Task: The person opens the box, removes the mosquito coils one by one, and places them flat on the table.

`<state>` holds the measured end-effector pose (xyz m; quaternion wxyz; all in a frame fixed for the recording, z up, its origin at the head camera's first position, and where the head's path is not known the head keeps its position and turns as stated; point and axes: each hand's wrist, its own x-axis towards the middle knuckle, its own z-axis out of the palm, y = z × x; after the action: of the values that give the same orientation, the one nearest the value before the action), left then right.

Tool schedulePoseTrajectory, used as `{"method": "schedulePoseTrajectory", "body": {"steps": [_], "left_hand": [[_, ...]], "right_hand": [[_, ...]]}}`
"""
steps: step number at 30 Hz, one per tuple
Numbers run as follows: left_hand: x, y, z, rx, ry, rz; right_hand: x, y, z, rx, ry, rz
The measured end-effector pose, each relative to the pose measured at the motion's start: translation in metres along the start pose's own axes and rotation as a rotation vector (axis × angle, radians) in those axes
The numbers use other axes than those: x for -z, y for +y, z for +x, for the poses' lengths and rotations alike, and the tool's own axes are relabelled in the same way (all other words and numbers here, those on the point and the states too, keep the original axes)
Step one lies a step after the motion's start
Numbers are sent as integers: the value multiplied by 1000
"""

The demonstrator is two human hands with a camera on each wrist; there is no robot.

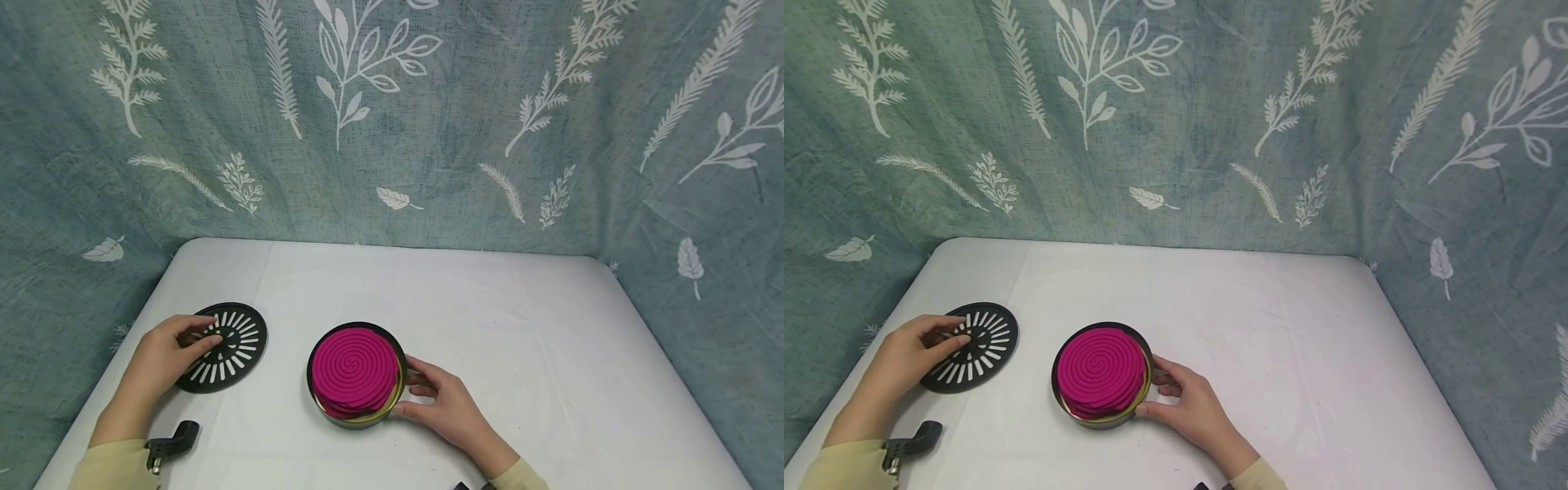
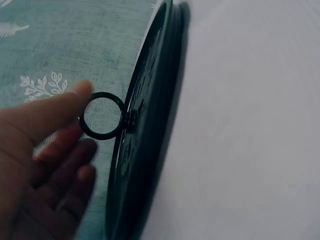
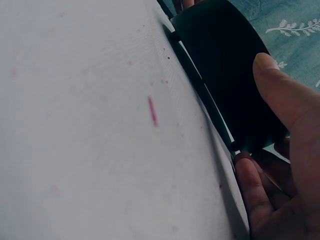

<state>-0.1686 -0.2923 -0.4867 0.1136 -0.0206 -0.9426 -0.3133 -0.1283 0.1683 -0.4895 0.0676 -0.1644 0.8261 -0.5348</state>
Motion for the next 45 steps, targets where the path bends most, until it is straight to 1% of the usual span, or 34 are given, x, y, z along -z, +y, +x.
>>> {"method": "schedulePoseTrajectory", "body": {"steps": [2,4,6,8,10,14,16,21,28,31,33,39,42,45], "left_hand": [[4,6,0,-18,18,-7],[7,13,-1,-39,32,-26],[9,23,-1,-61,34,-53],[11,33,-2,-73,24,-82],[11,42,-3,-82,-3,-110],[5,58,-5,-91,-89,-174],[0,65,-7,-99,-135,-205],[-19,80,-12,-115,-233,-357],[-47,87,-19,-169,-357,-606],[-58,90,-22,-181,-402,-682],[-65,91,-24,-177,-419,-704],[-82,95,-32,-137,-461,-762],[-86,96,-34,-140,-477,-806],[-88,96,-34,-141,-481,-804]], "right_hand": [[2,-10,-1,-2,-5,-5],[3,-15,-2,-1,-8,-11],[3,-15,-2,5,-6,-16],[1,-7,-1,10,-1,-21],[0,4,0,12,3,-22],[-2,21,2,10,-1,-27],[-2,23,2,9,-6,-31],[-1,23,2,-4,-19,-44],[-1,22,1,6,-18,-24],[-1,23,1,7,-13,-36],[-2,22,1,2,-13,-43],[-2,24,-1,-2,-12,-46],[-2,24,0,3,-11,-42],[-2,23,2,13,-8,-35]]}}
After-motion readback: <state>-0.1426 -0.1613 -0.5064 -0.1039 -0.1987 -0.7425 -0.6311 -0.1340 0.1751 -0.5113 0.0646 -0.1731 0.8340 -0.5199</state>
